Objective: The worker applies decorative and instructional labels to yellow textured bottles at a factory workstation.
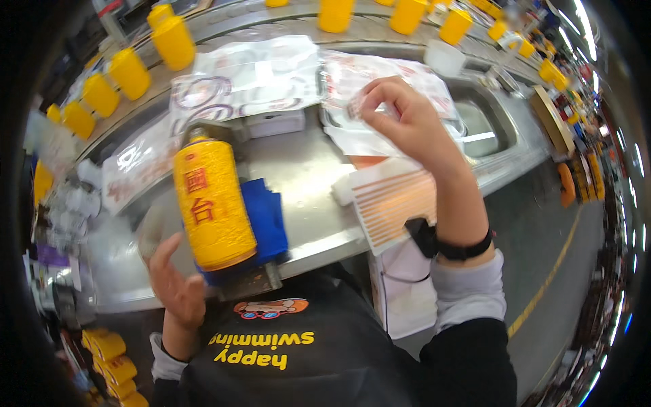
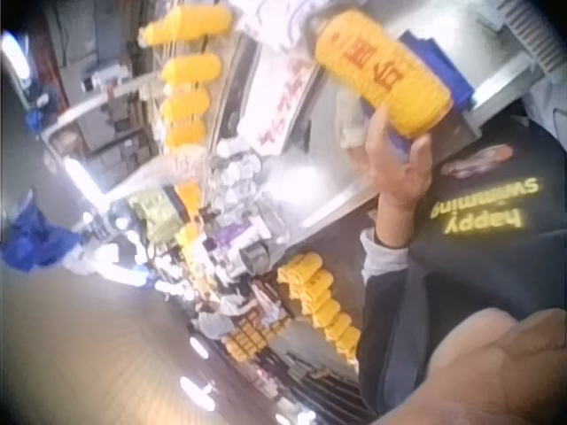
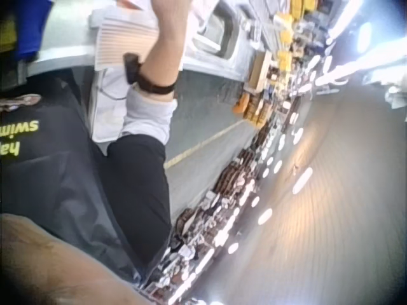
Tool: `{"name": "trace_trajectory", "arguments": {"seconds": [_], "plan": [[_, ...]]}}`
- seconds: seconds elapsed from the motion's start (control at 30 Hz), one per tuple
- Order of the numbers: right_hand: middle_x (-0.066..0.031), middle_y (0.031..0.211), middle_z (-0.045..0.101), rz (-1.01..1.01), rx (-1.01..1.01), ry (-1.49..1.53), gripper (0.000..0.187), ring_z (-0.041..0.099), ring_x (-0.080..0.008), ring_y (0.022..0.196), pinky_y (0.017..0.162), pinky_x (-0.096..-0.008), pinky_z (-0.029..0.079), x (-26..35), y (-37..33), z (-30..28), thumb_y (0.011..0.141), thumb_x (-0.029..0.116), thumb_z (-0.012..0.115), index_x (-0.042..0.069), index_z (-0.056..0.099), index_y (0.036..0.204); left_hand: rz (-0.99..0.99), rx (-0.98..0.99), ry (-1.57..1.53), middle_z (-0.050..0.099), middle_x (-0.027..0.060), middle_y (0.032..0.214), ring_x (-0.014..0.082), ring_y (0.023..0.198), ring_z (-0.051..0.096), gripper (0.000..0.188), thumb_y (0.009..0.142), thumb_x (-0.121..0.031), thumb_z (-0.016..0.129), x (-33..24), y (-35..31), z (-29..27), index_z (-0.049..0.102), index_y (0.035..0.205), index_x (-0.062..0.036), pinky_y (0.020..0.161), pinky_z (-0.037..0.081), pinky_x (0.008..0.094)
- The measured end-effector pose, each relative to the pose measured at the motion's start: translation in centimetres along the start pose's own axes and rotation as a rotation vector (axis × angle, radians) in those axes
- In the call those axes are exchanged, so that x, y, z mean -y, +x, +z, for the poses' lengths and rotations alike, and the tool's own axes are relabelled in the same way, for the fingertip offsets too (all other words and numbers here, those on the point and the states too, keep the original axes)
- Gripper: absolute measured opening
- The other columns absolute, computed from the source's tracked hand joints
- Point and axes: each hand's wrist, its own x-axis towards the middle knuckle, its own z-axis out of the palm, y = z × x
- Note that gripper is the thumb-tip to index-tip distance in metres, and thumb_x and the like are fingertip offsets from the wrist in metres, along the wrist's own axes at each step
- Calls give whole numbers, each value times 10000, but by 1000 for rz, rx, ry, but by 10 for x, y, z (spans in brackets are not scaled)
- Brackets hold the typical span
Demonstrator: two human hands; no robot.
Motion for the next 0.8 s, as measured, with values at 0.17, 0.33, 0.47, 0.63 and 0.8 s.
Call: {"name": "trace_trajectory", "arguments": {"seconds": [0.17,0.33,0.47,0.63,0.8], "plan": [[-90,1175,519,-41,77,660,94,482,-115,1005,842,-234,397,76,-7,89,863,49,669,30,590,910,-179,177,-74,525,245,1236,447,1242,375,347,872,-307,639,-36,59,1,604,1100,-47,1090,213,494],[-94,1179,493,-9,158,784,137,480,-124,1035,866,-245,407,97,-19,126,854,51,680,32,583,949,-244,17,-210,550,172,1074,346,1097,422,186,875,-199,634,-30,57,9,616,1003,-66,1016,259,430],[-116,1218,489,-60,116,456,303,498,-161,1058,879,-277,429,101,-16,115,814,114,729,19,613,1078,-50,-5,26,553,187,1185,348,1196,408,96,839,-121,643,-27,57,-6,627,927,-85,1030,265,427],[-160,1184,516,-406,157,160,296,521,-300,1070,869,-378,441,110,0,117,797,140,743,52,643,1062,112,131,332,484,265,1337,441,1326,313,150,763,-84,648,-38,62,-16,642,913,-79,1099,198,480],[-141,1136,524,-382,139,210,132,538,-281,1060,874,-361,445,107,-4,126,792,96,746,54,647,869,23,93,11,504,242,1295,444,1281,349,187,781,-124,650,-31,60,-19,628,958,-66,1096,210,503]]}}
